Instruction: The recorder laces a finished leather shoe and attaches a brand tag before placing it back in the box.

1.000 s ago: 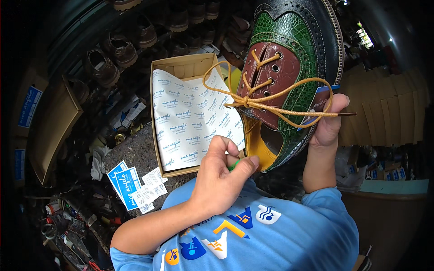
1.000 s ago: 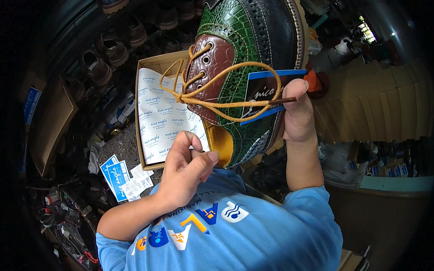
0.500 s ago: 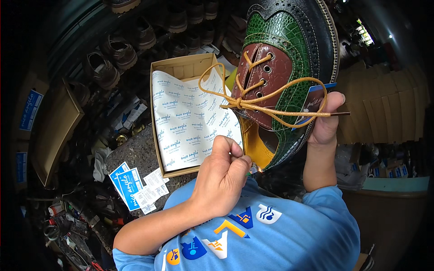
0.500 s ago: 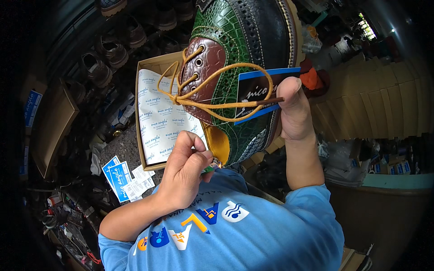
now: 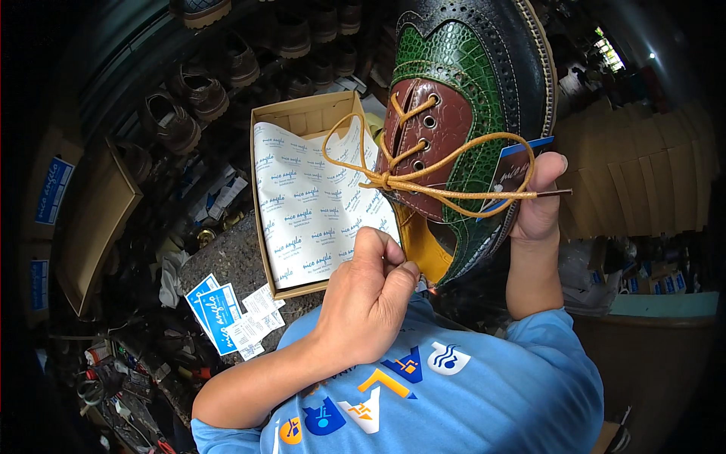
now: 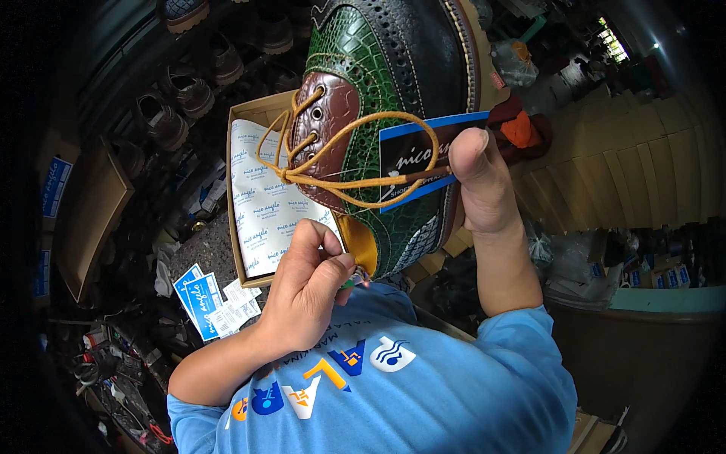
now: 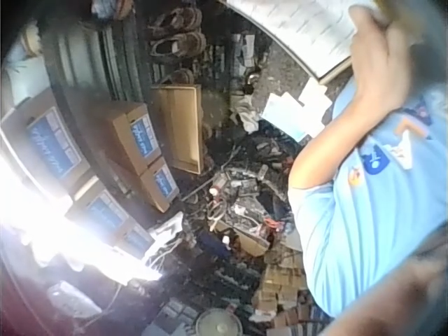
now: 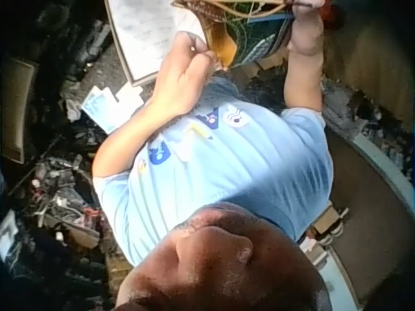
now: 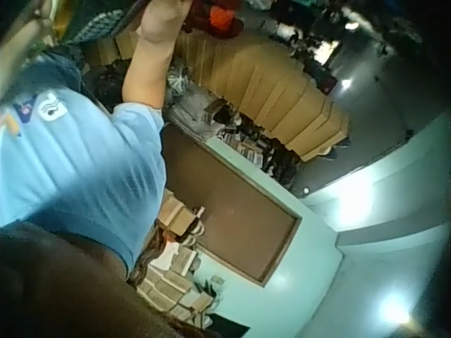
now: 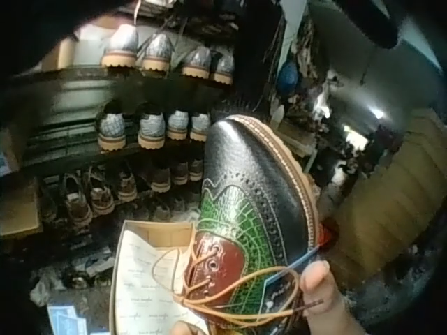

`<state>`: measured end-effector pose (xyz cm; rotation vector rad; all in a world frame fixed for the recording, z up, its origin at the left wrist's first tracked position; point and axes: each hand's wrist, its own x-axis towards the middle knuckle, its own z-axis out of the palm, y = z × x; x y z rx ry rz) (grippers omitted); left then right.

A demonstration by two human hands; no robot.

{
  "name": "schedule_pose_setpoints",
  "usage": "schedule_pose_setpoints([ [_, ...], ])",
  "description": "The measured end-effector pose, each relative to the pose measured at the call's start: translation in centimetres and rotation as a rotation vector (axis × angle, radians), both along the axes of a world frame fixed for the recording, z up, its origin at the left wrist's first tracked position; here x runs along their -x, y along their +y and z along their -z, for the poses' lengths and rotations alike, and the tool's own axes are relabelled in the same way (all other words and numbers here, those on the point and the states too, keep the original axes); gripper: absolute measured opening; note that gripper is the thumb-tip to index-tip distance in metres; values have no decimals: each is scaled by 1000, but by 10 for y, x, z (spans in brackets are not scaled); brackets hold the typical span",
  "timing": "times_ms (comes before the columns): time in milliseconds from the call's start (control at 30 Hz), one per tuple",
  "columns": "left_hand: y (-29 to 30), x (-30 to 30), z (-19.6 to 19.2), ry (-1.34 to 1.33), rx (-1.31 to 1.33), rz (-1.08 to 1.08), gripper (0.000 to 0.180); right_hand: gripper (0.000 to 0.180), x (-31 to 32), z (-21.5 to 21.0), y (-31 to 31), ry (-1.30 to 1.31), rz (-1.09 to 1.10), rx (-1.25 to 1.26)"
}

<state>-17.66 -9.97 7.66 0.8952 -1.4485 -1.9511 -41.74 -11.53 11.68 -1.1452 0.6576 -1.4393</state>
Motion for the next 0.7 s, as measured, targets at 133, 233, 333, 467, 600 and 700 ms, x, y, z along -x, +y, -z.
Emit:
schedule_pose_setpoints([
  [133, -1, -1, -4, -30, 48, -20, 11, 69, -1, 4, 0, -26, 42, -17],
  [233, -1, -2, -3, -28, 79, -37, 10, 69, 3, 4, -1, -34, 10, -10],
  [333, -3, -3, -3, -114, 229, -49, 21, 69, 6, 8, -1, 5, 18, -14],
  [467, 6, -10, 11, 97, 435, -163, 44, 68, 14, 13, -3, 85, 108, -63],
  [600, 5, -21, 22, 170, 889, -65, 85, 62, -3, 7, -8, -30, 154, 8],
  [700, 4, -15, 17, 153, 967, -36, 94, 60, -13, 5, -15, -218, 135, 65],
])
